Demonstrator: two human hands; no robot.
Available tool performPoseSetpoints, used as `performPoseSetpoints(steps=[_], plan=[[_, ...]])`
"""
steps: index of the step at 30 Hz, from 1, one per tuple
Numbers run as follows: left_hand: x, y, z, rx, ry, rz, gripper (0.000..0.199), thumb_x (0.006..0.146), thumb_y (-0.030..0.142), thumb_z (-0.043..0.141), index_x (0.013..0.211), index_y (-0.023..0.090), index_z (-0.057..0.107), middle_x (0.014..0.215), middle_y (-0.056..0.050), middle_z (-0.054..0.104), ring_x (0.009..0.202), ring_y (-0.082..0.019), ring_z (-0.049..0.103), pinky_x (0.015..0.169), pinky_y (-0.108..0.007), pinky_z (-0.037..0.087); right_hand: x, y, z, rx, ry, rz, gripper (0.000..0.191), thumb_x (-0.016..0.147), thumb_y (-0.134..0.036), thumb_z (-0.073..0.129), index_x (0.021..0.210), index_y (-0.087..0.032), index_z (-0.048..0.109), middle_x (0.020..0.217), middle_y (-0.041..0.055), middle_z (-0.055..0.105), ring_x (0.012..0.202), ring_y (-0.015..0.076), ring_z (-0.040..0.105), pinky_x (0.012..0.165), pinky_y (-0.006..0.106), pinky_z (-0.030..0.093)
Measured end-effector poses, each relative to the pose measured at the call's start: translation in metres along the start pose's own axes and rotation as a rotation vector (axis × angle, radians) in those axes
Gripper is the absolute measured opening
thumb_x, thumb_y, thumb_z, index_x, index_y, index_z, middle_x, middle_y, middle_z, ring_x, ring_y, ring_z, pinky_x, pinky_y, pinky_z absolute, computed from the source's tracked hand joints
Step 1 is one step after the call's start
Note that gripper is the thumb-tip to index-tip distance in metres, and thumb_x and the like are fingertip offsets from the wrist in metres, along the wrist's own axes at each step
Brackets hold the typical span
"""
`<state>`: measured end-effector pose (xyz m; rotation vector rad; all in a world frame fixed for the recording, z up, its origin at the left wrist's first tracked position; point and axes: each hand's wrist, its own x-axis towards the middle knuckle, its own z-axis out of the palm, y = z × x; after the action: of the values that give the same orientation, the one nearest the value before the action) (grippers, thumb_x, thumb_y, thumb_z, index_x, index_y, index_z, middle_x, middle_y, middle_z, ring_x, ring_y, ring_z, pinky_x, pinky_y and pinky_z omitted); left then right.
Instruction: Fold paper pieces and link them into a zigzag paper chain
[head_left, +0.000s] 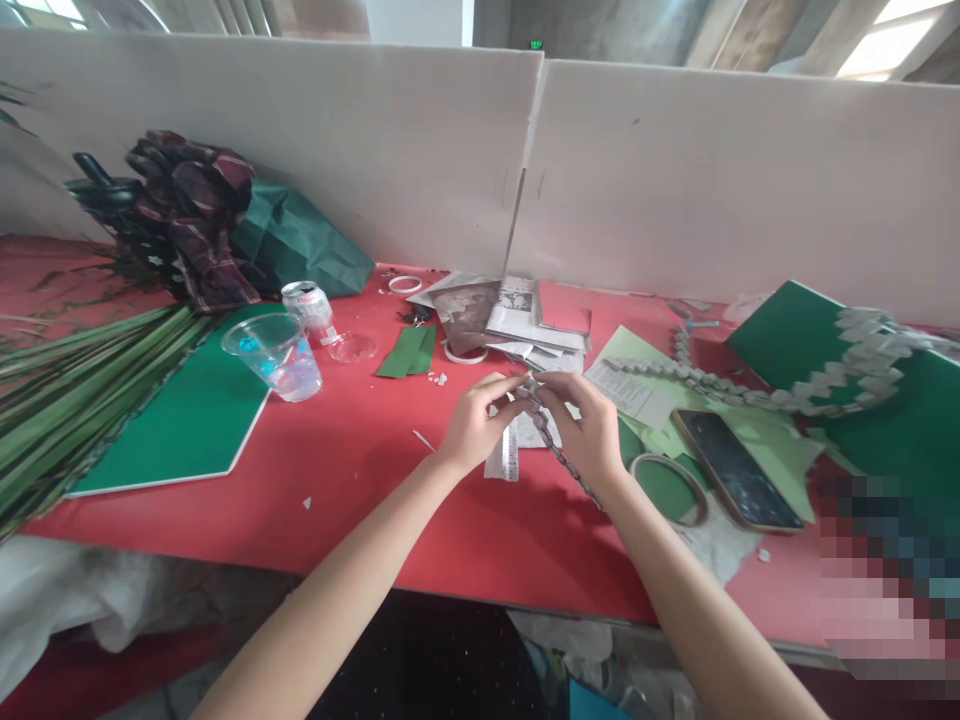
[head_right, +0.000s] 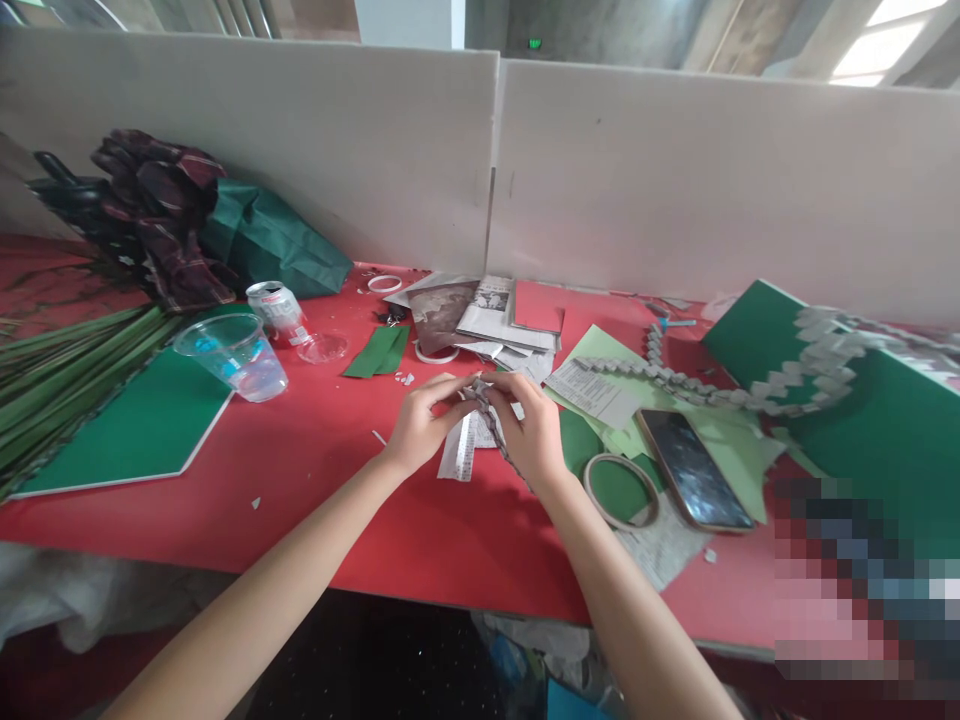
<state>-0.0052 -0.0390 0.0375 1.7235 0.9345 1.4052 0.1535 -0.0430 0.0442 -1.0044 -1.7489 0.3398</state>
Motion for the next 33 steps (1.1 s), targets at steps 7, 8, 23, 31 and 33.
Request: performPoseSetpoints(steps=[7, 8, 23, 31, 33], plan=[[0.003, 0.003, -0.002, 0.001, -0.076, -0.062, 0.024, 0.079, 0.032, 0.067, 0.096, 0.018, 0.074, 0.079, -0.004, 0.058, 0.076, -0.017, 0.054, 0.066, -0.025, 0.042, 0.005, 0.004, -0.005, 0.172, -0.115, 0.125, 0.020, 0.087, -0.026, 0.054, 0.102, -0.022, 0.067, 0.085, 0.0032, 0.068, 0.077, 0.0167, 0.064, 0.073, 0.030, 0.050], [0.004, 0.002, -0.002, -0.016, -0.084, -0.080, 0.023, 0.078, 0.032, 0.068, 0.094, 0.017, 0.074, 0.080, -0.004, 0.058, 0.077, -0.018, 0.055, 0.067, -0.026, 0.043, 0.006, 0.005, -0.007, 0.188, -0.146, 0.135, 0.023, 0.086, -0.024, 0.054, 0.106, -0.022, 0.066, 0.082, 0.0027, 0.068, 0.074, 0.0159, 0.063, 0.071, 0.029, 0.050], [0.004, -0.015, 0.012, -0.046, -0.101, -0.282, 0.041, 0.074, 0.048, 0.068, 0.093, 0.012, 0.069, 0.080, -0.005, 0.066, 0.071, -0.018, 0.059, 0.064, -0.027, 0.046, 0.004, 0.040, 0.004, 0.319, -0.172, 0.172, 0.007, 0.083, -0.023, 0.050, 0.089, -0.020, 0.053, 0.070, -0.0020, 0.056, 0.063, 0.0124, 0.054, 0.062, 0.025, 0.044], [-0.009, 0.008, 0.029, -0.411, 0.108, -0.348, 0.047, 0.062, 0.046, 0.078, 0.096, 0.015, 0.069, 0.081, -0.004, 0.069, 0.069, -0.017, 0.063, 0.065, -0.027, 0.049, 0.001, -0.002, -0.010, 0.313, -0.072, 0.187, 0.005, 0.084, -0.025, 0.049, 0.088, -0.021, 0.050, 0.073, -0.0017, 0.057, 0.068, 0.0135, 0.056, 0.066, 0.026, 0.045], [-0.010, 0.019, 0.029, -0.476, 0.134, -0.358, 0.042, 0.061, 0.044, 0.079, 0.088, 0.015, 0.070, 0.078, -0.004, 0.070, 0.071, -0.017, 0.064, 0.066, -0.027, 0.050, 0.003, -0.016, -0.019, 0.346, -0.154, 0.194, 0.008, 0.084, -0.026, 0.051, 0.089, -0.021, 0.051, 0.068, -0.0031, 0.056, 0.063, 0.0129, 0.056, 0.063, 0.025, 0.045]])
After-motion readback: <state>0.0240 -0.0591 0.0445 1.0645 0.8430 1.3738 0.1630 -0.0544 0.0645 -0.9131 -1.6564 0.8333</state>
